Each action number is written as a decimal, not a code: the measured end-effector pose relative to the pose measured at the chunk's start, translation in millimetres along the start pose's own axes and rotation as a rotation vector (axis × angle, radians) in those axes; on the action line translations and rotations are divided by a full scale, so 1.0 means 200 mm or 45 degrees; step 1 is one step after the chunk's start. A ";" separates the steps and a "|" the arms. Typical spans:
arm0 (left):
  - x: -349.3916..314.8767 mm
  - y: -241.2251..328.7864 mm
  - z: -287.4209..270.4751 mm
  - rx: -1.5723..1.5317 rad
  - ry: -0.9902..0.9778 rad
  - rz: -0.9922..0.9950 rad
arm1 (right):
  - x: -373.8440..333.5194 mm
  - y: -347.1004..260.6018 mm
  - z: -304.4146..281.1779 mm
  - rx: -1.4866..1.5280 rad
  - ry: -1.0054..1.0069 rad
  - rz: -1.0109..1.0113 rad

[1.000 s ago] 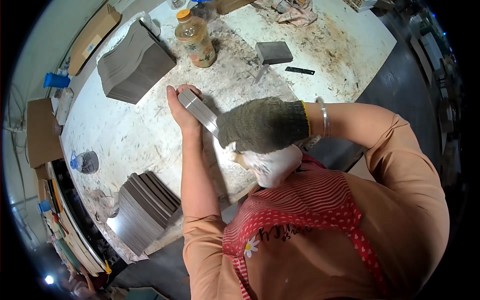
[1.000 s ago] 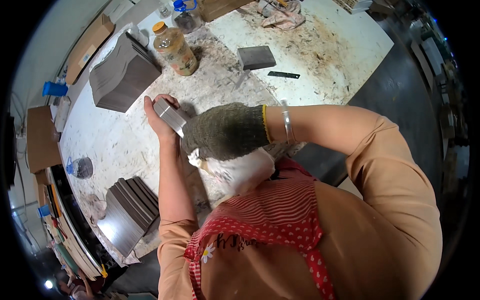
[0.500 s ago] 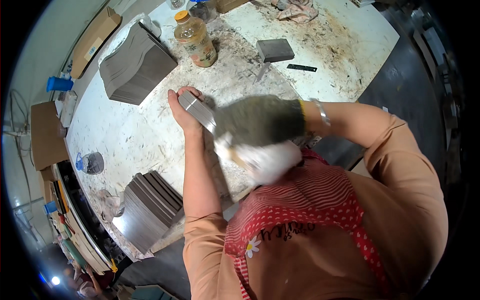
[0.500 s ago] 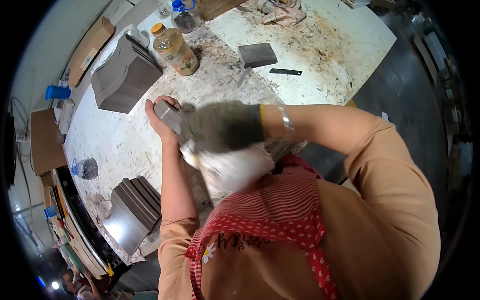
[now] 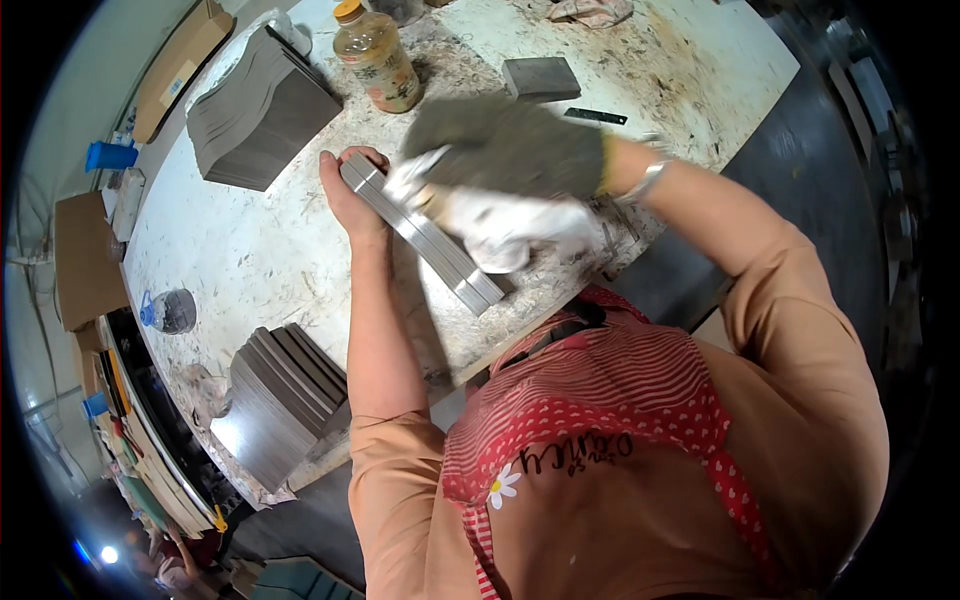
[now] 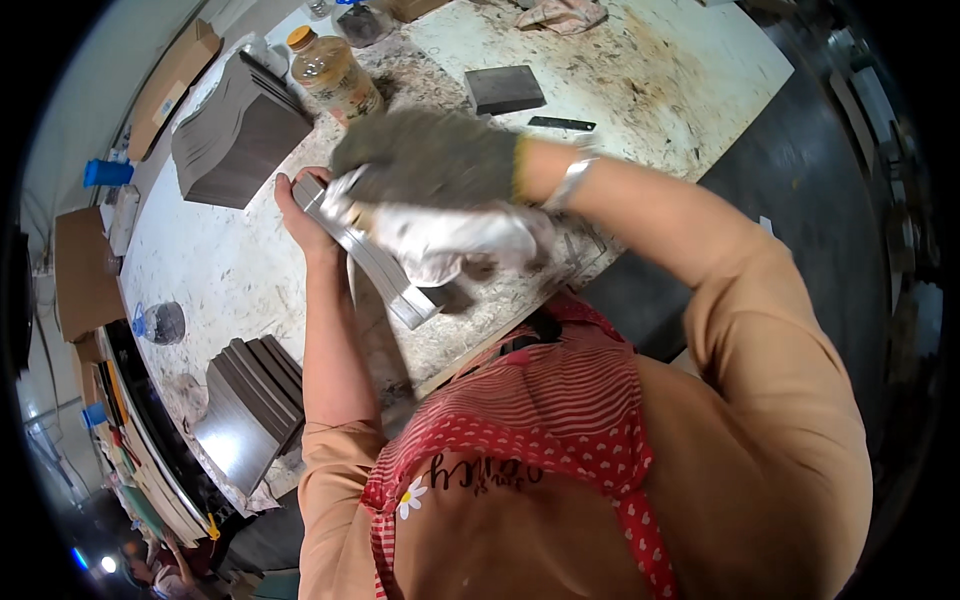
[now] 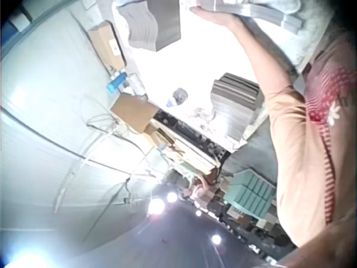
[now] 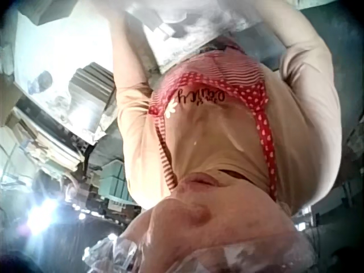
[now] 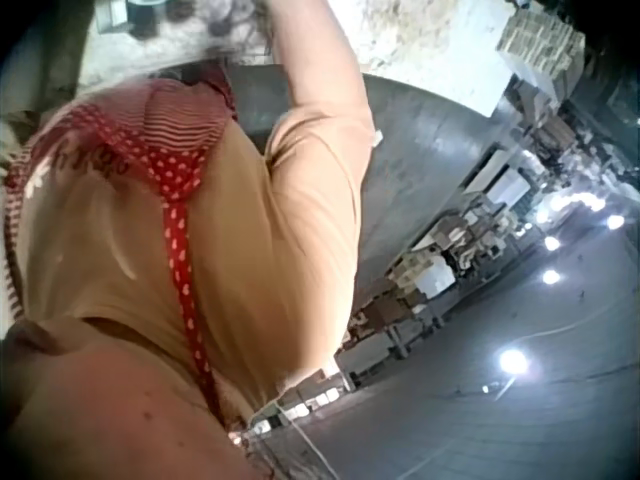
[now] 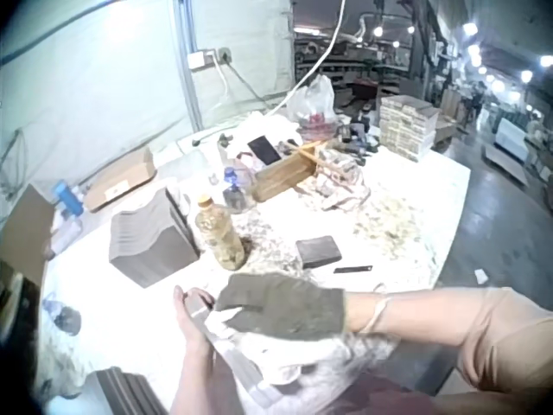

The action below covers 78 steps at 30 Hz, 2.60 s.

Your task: The person is cleaning or polishing curved wooden furniture components using a liquid and a cloth.

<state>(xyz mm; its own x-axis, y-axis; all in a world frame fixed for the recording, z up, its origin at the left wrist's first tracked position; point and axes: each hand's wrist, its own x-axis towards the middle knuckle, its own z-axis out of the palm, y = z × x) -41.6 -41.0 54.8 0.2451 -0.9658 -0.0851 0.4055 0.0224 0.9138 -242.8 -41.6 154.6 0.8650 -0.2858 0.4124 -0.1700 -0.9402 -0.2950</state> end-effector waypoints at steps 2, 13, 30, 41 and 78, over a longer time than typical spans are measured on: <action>0.00 0.00 0.05 -0.090 0.007 -0.063 | -0.01 -0.05 0.24 0.109 -0.032 0.069; -0.05 -0.04 -0.02 -0.110 -0.099 -0.038 | -0.24 -0.40 0.13 0.475 -0.166 0.106; -0.03 -0.06 -0.01 -0.067 -0.073 -0.011 | -0.17 -0.55 0.11 -0.209 -0.065 0.141; -0.09 0.01 -0.13 0.000 0.106 0.111 | -0.23 -0.41 0.04 -0.215 0.238 0.110; -0.14 0.03 -0.16 -0.075 0.231 0.088 | -0.50 -0.65 0.15 -0.020 0.293 0.417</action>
<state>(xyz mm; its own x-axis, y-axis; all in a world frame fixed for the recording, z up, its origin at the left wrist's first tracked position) -17.3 -5.4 49.9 0.4264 -0.8992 -0.0981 0.4317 0.1070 0.8957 -292.7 113.7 126.6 0.6355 -0.6036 0.4815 -0.4282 -0.7945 -0.4306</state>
